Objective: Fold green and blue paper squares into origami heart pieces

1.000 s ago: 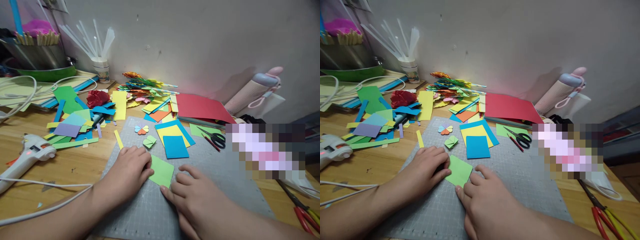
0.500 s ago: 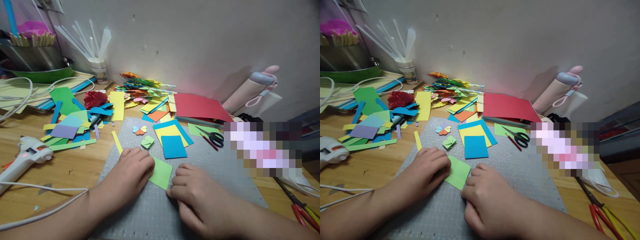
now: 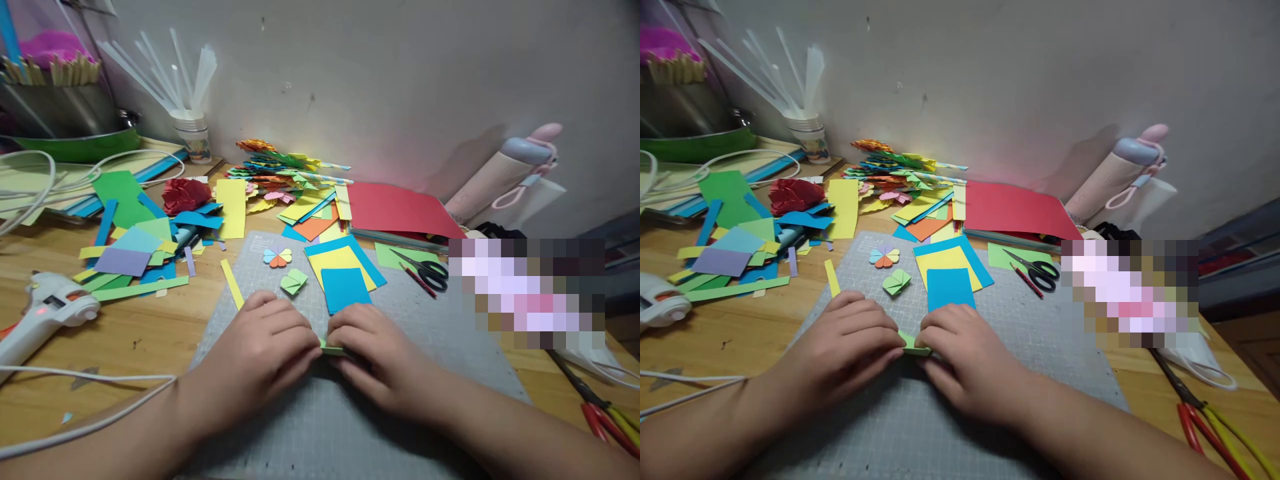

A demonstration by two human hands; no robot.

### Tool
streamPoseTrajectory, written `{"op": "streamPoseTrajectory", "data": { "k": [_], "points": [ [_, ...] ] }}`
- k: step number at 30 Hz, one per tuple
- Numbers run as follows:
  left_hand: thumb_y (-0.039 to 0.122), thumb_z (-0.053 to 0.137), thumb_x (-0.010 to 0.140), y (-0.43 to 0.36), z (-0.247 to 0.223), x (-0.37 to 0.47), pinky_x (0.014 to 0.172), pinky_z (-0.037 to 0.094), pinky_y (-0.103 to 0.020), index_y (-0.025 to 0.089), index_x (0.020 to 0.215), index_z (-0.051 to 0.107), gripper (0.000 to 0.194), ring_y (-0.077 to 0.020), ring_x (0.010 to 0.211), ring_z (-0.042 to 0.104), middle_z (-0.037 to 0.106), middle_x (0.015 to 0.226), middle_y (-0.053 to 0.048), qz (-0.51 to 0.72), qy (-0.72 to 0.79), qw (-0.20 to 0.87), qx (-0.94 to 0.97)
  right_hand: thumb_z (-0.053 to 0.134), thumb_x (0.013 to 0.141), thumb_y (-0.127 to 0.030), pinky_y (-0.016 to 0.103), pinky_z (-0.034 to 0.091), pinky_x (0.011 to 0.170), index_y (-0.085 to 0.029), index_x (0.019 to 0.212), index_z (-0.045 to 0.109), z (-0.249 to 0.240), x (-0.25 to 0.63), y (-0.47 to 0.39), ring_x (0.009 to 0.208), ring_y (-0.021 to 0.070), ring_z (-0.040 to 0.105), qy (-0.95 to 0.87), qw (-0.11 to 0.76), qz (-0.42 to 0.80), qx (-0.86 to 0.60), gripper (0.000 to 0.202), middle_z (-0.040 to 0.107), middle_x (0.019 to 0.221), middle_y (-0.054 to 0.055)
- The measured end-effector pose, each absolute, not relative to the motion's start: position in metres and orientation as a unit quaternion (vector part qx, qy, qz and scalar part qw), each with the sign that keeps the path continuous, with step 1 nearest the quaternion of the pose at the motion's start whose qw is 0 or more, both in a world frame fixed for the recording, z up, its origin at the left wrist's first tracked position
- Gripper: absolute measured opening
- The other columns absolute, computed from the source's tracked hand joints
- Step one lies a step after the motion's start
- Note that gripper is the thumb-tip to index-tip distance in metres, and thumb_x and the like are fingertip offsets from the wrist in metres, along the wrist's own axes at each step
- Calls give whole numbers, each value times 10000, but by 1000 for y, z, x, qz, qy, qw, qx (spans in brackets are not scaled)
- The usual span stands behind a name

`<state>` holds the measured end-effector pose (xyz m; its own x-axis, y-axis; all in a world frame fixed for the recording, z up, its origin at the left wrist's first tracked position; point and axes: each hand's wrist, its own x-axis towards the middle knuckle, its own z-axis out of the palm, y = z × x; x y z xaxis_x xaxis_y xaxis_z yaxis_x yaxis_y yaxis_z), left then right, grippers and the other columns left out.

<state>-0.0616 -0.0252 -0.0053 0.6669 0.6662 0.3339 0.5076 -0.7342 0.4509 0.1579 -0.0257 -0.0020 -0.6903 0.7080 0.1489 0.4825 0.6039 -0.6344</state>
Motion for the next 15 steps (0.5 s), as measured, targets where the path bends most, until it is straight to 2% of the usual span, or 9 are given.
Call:
{"op": "streamPoseTrajectory", "data": {
  "k": [2,4,6,7,9,11,13,15],
  "points": [
    [150,528,868,-29,-1,-60,772,316,-316,200,869,584,75,-141,777,541,637,805,17,283,340,215,871,494,850,-114,336,424,770,-199,866,548,-3,159,-28,846,172,542,-838,268,339,-332,102,597,897,36],
    [142,569,821,-33,0,-56,704,346,-283,193,813,578,53,-132,726,532,609,744,24,291,378,309,823,510,863,-148,283,444,666,-214,824,535,-5,159,-30,722,143,548,-790,302,402,-350,81,579,781,0],
    [182,595,790,-35,-2,-52,591,344,-242,181,721,546,85,-116,629,493,546,649,36,274,430,444,737,519,881,-193,259,450,597,-237,903,526,-7,159,-32,674,135,546,-743,329,440,-383,50,565,782,-8],
    [209,596,789,-35,-4,-50,550,335,-227,176,702,527,116,-105,588,470,518,620,42,270,448,520,675,520,885,-208,268,465,613,-248,988,511,-8,159,-33,710,143,557,-729,353,435,-393,111,565,845,6],
    [254,620,768,-34,-7,-47,509,323,-206,169,723,508,148,-87,545,447,504,609,48,280,461,632,556,541,870,-229,334,484,737,-253,1162,441,-9,160,-33,880,188,559,-740,412,368,-385,309,537,1024,58],
    [269,658,736,-32,-10,-46,491,317,-190,156,814,520,194,-74,530,457,543,644,38,294,450,698,473,622,823,-293,405,438,849,-238,1204,446,-9,162,-32,999,237,511,-816,410,235,-333,423,506,1105,88],
    [265,681,720,-29,-12,-47,470,293,-176,143,908,535,267,-57,509,459,569,673,26,301,428,734,433,661,805,-315,423,393,884,-237,1166,508,-8,164,-31,994,242,501,-886,355,106,-278,399,550,1074,74],
    [264,695,714,-27,-12,-48,451,265,-169,138,939,539,301,-43,480,438,559,654,31,296,409,752,425,610,854,-232,406,368,889,-235,1115,560,-6,165,-30,938,208,526,-923,299,27,-241,266,624,1002,42]
  ]
}}
